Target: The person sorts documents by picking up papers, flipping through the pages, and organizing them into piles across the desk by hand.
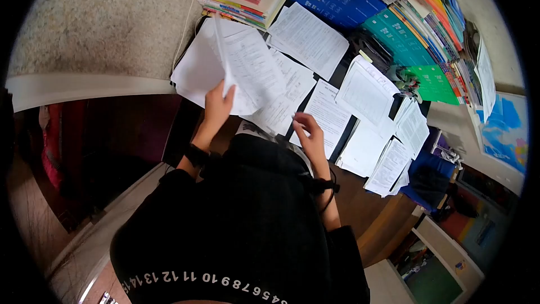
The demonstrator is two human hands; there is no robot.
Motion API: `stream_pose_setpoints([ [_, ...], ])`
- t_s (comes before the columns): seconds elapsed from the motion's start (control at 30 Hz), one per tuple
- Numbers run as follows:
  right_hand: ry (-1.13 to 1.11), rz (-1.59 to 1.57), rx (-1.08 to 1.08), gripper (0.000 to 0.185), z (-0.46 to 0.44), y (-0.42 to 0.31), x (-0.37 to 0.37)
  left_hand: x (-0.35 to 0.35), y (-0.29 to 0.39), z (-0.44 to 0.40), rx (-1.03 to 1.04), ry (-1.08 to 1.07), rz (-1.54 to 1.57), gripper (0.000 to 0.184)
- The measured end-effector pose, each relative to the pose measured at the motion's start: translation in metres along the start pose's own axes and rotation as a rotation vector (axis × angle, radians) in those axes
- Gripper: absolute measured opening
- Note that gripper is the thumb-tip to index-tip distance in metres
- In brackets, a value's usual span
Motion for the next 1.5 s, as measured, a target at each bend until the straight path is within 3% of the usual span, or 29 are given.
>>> stream_pose_setpoints([
  [0.1,-0.129,-0.304,-0.053,0.041,-0.014,-0.049,0.031,0.022,0.071,0.014,0.198,-0.191,-0.073,0.012],
  [0.17,-0.175,-0.523,-0.037,0.049,-0.016,-0.068,0.047,0.043,0.125,0.032,0.468,-0.317,-0.192,0.01],
  [0.2,-0.041,-0.45,-0.112,0.05,-0.02,-0.068,0.043,0.053,0.142,0.04,0.548,-0.342,-0.214,0.013],
  [0.27,0.001,-0.642,0.023,0.047,-0.012,-0.056,0.033,0.056,0.178,0.053,0.729,-0.32,-0.175,0.022],
  [0.37,0.151,-0.96,0.097,0.038,0.003,-0.034,0.013,0.059,0.191,0.051,0.693,-0.475,-0.052,0.03],
  [0.53,0.323,-0.818,0.024,0.037,0.031,-0.047,-0.029,0.055,0.181,0.047,0.602,-0.449,0.2,0.041],
  [0.63,0.391,-0.694,0.081,0.047,0.054,-0.054,-0.049,0.055,0.132,0.026,0.257,-0.321,0.581,0.042],
  [0.7,0.361,-0.739,0.065,0.052,0.07,-0.064,-0.054,0.087,0.087,0.021,0.0,-0.379,0.841,0.046],
  [0.73,0.303,-0.764,0.015,0.055,0.074,-0.073,-0.054,0.106,0.072,0.02,-0.108,-0.471,0.994,0.049],
  [0.87,0.298,-0.889,-0.002,0.054,0.098,-0.104,-0.049,0.178,0.051,0.047,-0.345,-0.855,0.991,0.079],
  [0.97,0.288,-0.961,-0.024,0.052,0.111,-0.113,-0.048,0.197,0.096,0.07,-0.267,-1.104,1.24,0.076],
  [1.1,0.335,-0.821,0.043,0.055,0.133,-0.096,-0.071,0.226,0.113,0.078,-0.378,-1.204,1.349,0.07],
  [1.17,0.497,-0.692,0.114,0.057,0.153,-0.095,-0.085,0.209,0.114,0.072,-0.33,-1.073,1.598,0.061],
  [1.23,0.635,-0.609,0.079,0.058,0.167,-0.097,-0.099,0.196,0.106,0.066,-0.433,-1.025,1.7,0.052],
  [1.3,0.689,-0.44,0.04,0.05,0.181,-0.093,-0.122,0.168,0.065,0.049,-0.532,-0.785,1.164,0.043],
  [1.37,0.74,-0.269,0.102,0.044,0.197,-0.07,-0.153,0.147,0.034,0.03,-0.313,-0.679,1.013,0.035],
  [1.4,0.658,-0.094,0.121,0.034,0.197,-0.065,-0.163,0.127,0.034,0.026,-0.268,-0.661,0.998,0.034],
  [1.5,0.619,-0.068,0.121,0.031,0.198,-0.05,-0.161,0.085,0.039,0.025,-0.192,-0.597,0.938,0.031],
])
Point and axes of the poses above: each hand's wrist, its own z-axis away from the middle knuckle, its own x-axis out of the palm, y = z × x, the point moved 10 cm from there along -z, towards the middle knuckle, and after that the axes turned 12 degrees about -y, right-handed, at the moved point
